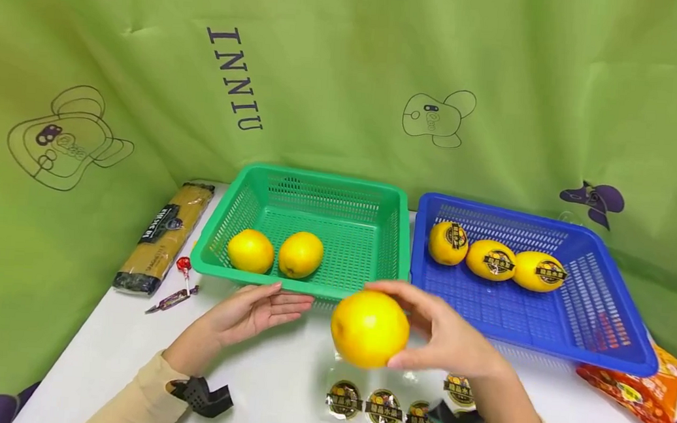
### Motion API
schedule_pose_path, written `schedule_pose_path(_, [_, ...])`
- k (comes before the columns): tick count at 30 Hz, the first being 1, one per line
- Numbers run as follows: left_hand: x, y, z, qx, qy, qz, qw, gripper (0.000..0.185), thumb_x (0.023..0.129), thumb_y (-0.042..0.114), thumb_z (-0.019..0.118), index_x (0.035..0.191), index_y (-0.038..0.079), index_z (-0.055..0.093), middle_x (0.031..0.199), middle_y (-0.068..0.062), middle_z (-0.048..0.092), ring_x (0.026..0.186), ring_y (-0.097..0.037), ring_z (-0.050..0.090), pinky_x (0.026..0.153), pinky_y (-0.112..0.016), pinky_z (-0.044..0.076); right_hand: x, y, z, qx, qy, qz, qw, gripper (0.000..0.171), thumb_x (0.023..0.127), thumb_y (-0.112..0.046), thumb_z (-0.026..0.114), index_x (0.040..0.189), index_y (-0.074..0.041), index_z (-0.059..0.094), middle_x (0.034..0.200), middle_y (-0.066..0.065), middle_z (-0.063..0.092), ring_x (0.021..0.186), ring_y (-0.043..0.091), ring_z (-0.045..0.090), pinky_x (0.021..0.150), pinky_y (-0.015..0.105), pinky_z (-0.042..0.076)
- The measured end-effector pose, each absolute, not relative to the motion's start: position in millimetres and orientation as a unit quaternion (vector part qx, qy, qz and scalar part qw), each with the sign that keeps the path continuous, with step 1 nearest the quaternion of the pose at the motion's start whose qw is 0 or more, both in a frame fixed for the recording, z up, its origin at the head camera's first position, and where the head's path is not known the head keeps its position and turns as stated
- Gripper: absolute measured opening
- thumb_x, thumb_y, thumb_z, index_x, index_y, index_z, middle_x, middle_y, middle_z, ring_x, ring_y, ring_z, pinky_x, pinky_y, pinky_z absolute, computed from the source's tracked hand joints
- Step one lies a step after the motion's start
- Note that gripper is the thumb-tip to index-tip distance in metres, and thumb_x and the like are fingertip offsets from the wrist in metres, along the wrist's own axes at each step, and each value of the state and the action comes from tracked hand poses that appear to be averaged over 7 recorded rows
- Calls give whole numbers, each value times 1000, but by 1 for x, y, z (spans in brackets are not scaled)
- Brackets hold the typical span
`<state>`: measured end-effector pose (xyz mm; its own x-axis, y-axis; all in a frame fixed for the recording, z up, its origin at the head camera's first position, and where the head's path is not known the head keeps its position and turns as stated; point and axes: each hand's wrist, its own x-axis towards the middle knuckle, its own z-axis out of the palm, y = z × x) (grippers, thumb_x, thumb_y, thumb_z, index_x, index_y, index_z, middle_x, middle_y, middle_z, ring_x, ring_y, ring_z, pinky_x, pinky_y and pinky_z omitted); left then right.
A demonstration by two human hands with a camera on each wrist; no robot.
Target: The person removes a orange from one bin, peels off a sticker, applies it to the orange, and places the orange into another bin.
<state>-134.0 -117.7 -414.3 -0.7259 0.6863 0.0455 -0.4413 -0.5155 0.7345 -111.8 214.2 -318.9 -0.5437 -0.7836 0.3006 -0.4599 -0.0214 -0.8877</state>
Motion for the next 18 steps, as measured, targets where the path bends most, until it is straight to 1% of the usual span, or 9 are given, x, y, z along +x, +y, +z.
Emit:
schedule_pose_path(2, [-135,-118,-413,172,363,854,329,33,104,18,38,119,-7,54,131,-27,53,121,-29,55,105,-39,42,-96,221,-346,-429,689,-564,153,76,77,3,69,142,5,31,137,14,48,120,19,52,99,28,47])
schedule_pose_path(3, [-135,-119,-413,173,364,854,328,32,104,18,37,118,-6,54,131,-26,54,121,-29,55,105,-39,42,-90,224,-359,-402,698,-571,160,74,77,2,69,142,4,32,136,16,49,119,18,53,99,27,47])
schedule_pose_path(5, [-135,-121,-412,173,363,855,327,34,104,17,36,120,-8,52,130,-26,54,121,-29,55,106,-39,42,-87,225,-383,-325,730,-578,167,73,77,2,70,141,2,34,137,18,47,117,19,54,97,26,48])
schedule_pose_path(8, [-135,-122,-412,169,360,857,328,40,104,17,35,127,-14,44,131,-26,54,122,-30,55,106,-39,41,-91,223,-407,-196,789,-562,152,74,78,-8,74,140,0,35,139,22,43,119,27,53,92,22,49])
schedule_pose_path(9, [-135,-122,-413,167,360,857,329,42,104,18,36,129,-15,41,131,-26,54,122,-30,55,106,-39,41,-93,222,-413,-164,807,-550,139,76,78,-11,76,141,1,35,141,24,41,121,31,52,91,20,49])
schedule_pose_path(11, [-136,-122,-413,166,357,858,331,45,104,18,37,132,-17,37,132,-27,52,122,-30,54,107,-39,40,-96,221,-420,-111,834,-527,120,81,77,-18,79,142,1,33,143,24,39,123,38,49,89,16,47])
schedule_pose_path(14, [-136,-119,-415,167,352,858,336,44,104,19,37,132,-16,38,133,-28,51,123,-30,54,107,-39,40,-100,223,-429,-81,834,-536,99,85,77,-19,78,143,3,29,146,25,36,129,39,43,93,10,42])
schedule_pose_path(16, [-136,-118,-415,167,349,858,339,45,104,19,36,132,-16,38,133,-28,51,123,-30,54,108,-39,39,-101,224,-434,-86,823,-555,89,84,78,-15,77,143,5,28,146,26,35,131,38,40,95,8,38])
schedule_pose_path(18, [-136,-117,-416,166,347,858,339,46,104,19,36,133,-17,37,133,-28,51,123,-29,54,107,-38,39,-101,225,-437,-101,814,-566,82,82,80,-12,75,143,7,26,145,28,35,130,40,40,97,7,37])
